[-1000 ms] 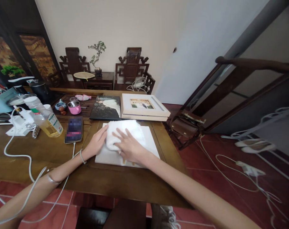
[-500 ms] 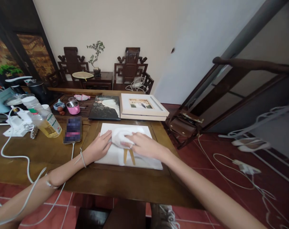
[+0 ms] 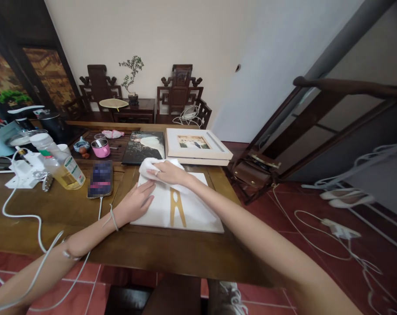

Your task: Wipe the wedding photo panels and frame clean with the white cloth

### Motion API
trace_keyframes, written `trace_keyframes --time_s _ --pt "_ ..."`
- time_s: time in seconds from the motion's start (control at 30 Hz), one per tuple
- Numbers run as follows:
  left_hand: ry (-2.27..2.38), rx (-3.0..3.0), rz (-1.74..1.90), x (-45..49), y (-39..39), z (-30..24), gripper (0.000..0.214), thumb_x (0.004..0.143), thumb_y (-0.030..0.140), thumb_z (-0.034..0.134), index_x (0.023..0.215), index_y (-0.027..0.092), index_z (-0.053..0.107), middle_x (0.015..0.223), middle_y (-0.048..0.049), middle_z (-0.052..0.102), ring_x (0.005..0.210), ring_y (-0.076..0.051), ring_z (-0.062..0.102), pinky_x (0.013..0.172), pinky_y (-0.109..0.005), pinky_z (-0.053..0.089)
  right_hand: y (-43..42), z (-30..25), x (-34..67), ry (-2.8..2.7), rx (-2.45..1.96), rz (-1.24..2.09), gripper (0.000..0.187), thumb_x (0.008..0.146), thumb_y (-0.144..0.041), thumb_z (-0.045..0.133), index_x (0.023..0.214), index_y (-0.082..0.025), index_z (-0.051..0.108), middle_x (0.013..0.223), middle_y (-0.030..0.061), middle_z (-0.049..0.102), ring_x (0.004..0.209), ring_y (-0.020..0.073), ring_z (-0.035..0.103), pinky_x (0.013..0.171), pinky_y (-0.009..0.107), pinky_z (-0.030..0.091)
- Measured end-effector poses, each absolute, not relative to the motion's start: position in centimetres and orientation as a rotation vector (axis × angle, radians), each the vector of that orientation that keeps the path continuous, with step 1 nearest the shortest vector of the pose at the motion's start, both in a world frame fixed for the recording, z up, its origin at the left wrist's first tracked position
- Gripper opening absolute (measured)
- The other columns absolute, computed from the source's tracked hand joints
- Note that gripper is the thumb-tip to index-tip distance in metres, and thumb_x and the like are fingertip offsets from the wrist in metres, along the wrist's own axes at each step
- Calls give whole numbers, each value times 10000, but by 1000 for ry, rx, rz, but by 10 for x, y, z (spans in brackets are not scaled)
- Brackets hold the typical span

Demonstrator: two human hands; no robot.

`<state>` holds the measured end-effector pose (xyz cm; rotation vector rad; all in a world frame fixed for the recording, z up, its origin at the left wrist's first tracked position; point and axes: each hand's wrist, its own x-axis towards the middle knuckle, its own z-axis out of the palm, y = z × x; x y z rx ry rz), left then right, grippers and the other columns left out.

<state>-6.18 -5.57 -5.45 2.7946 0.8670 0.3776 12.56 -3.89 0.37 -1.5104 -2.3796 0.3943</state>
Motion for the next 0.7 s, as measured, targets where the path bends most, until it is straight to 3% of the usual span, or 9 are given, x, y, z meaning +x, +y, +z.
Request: trace_keyframes --time_s 0.23,0.3,0.47,0.6,0.7 --pt "877 2716 401 -63 -57 -58 427 926 258 346 1324 127 429 1428 -142 409 1352 -236 323 1113 -487 242 -88 -8 208 -2207 -1735 320 369 957 -362 315 1048 -166 614 1151 123 638 1075 305 565 932 453 395" --pt "896 2660 408 -62 -57 -60 440 925 258 335 1341 135 410 1447 -138 379 1359 -237 307 1118 -496 219 -112 -19 219 -2184 -1769 289 318 937 -294 336 1003 -166 620 1157 131 632 1134 318 534 962 495 379" --pt "927 2613 367 -60 -59 -61 501 928 255 302 1417 149 288 1511 -115 249 1406 -221 172 1129 -488 165 -187 -40 207 -2354 -1512 111 172 770 -112 463 751 -170 624 1378 134 470 1362 284 266 1108 556 183" --pt "945 2663 275 -59 -61 -58 507 933 271 286 1421 135 275 1508 -125 253 1404 -224 180 1124 -514 133 -235 -37 190 -2477 -1452 143 216 623 -32 471 674 -175 624 1416 112 425 1376 270 230 1125 549 156" --pt "947 2685 275 -58 -61 -57 506 932 276 283 1418 132 282 1503 -130 262 1401 -231 193 1119 -513 151 -240 -34 188 -2454 -1472 159 215 660 -37 484 710 -171 645 1402 121 442 1370 272 245 1118 557 174"
